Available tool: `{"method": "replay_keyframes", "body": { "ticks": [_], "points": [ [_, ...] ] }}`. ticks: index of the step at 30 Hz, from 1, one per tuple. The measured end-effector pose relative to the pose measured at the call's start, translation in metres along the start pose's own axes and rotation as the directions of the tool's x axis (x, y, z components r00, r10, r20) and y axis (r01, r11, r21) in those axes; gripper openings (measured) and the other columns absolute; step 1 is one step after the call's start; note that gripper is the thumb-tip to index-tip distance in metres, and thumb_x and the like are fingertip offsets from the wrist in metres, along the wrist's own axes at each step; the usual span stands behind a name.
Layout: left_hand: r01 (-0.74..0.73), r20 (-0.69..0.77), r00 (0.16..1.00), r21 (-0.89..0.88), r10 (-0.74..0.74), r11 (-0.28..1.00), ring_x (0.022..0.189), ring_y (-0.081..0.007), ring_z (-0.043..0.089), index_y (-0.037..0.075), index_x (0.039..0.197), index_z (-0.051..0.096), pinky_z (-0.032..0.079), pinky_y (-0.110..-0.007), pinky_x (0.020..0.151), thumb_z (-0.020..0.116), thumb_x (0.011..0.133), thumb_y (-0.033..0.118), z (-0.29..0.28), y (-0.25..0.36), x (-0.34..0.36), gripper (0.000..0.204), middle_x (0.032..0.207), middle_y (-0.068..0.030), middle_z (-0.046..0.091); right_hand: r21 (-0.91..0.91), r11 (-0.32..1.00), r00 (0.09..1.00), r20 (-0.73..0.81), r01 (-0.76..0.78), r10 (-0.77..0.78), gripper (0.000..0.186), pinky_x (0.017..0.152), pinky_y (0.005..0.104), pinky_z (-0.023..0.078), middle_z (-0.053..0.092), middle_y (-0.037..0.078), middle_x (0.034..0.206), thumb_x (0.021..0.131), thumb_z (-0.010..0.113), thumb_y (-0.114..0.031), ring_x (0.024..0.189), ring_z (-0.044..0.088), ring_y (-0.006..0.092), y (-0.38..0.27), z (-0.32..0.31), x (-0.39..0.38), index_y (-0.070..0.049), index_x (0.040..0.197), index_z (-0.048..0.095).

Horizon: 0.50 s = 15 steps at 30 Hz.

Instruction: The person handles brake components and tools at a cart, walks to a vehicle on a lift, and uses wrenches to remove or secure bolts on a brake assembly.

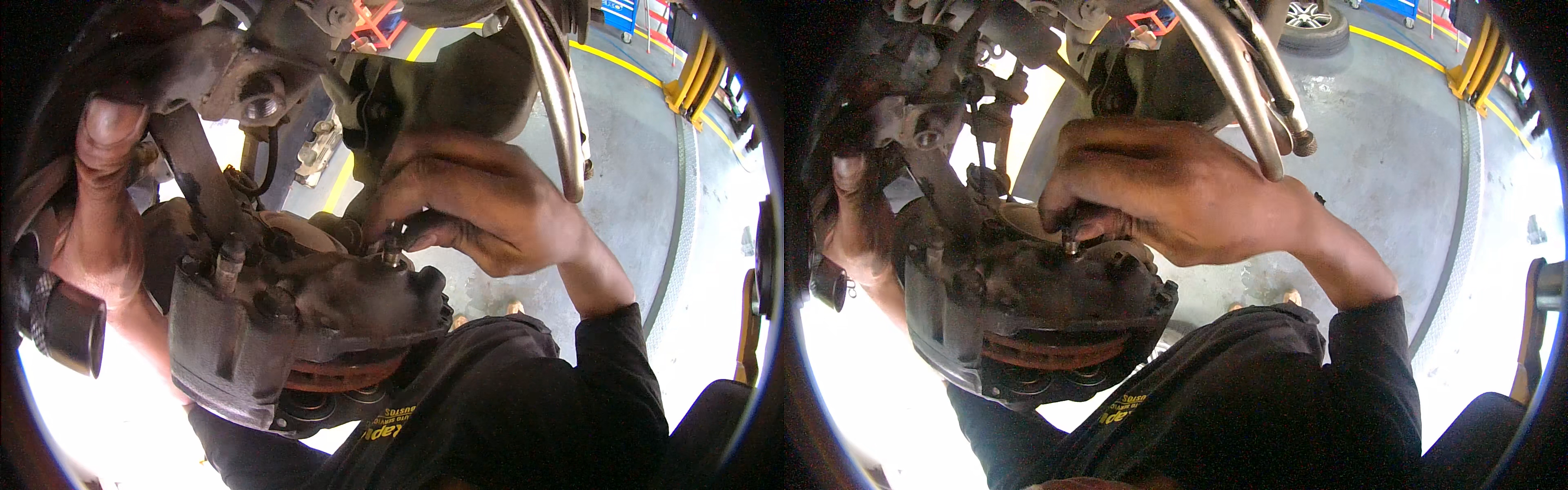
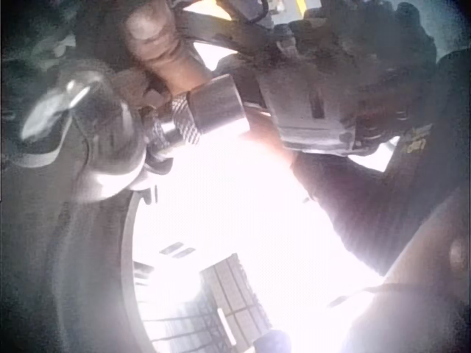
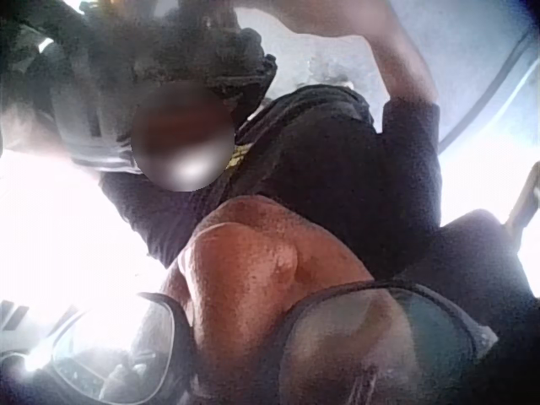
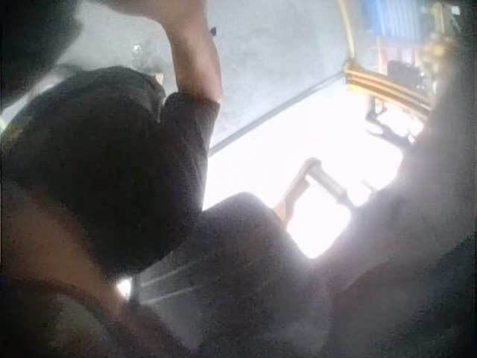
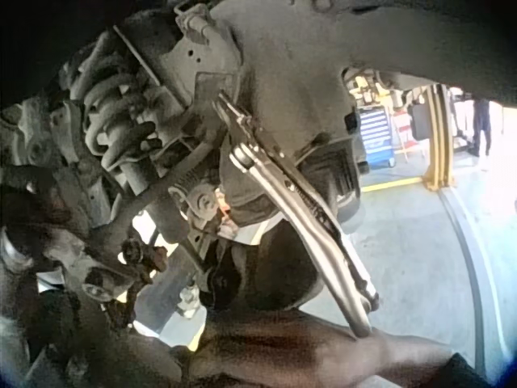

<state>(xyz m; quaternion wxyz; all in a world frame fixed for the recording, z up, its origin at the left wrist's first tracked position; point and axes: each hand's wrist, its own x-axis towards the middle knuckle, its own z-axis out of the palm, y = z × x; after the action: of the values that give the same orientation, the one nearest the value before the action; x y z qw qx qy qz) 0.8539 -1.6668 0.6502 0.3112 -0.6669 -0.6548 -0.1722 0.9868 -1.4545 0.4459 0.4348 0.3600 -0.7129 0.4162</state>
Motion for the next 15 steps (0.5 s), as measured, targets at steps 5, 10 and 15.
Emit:
{"method": "replay_keyframes", "body": {
  "ticks": [5, 10, 15],
  "points": [
    [0.009, 0.002, 1.0, 0.028, -0.009, 1.0, 0.109, -0.0243, 0.064, -0.003, 0.124, 0.064, 0.049, -0.037, 0.098, 0.062, 0.099, 0.029, -0.007, 0.006, 0.0, 0.041, 0.118, -0.015, 0.069, -0.168, 0.973, 0.987, 0.058, 0.155, -0.147, 0.028, 0.076, 0.0449, 0.055, 0.062, 0.008, 0.104, 0.083, 0.077, -0.016, 0.096, 0.064, 0.0302, 0.009, 0.0, 0.004, -0.01, 0.106, 0.062],
    [0.011, 0.003, 1.0, 0.028, -0.011, 1.0, 0.111, -0.0249, 0.064, -0.004, 0.126, 0.064, 0.049, -0.038, 0.099, 0.062, 0.1, 0.032, -0.004, 0.005, 0.002, 0.044, 0.12, -0.0154, 0.068, -0.226, 0.931, 0.958, 0.074, 0.288, -0.278, 0.023, 0.071, 0.0435, 0.056, 0.069, 0.012, 0.101, 0.089, 0.073, -0.022, 0.093, 0.069, 0.0301, 0.008, -0.007, 0.014, -0.005, 0.104, 0.069],
    [0.024, -0.002, 1.0, 0.038, -0.024, 0.999, 0.114, -0.0255, 0.063, -0.004, 0.127, 0.064, 0.048, -0.038, 0.101, 0.062, 0.1, 0.034, -0.005, 0.004, 0.0, 0.046, 0.123, -0.0158, 0.068, 0.007, 0.996, 0.967, 0.241, -0.091, 0.087, 0.022, 0.07, 0.0453, 0.052, 0.068, 0.016, 0.091, 0.096, 0.069, -0.023, 0.085, 0.068, 0.0348, 0.0, -0.008, 0.019, -0.001, 0.099, 0.065]
  ]
}}
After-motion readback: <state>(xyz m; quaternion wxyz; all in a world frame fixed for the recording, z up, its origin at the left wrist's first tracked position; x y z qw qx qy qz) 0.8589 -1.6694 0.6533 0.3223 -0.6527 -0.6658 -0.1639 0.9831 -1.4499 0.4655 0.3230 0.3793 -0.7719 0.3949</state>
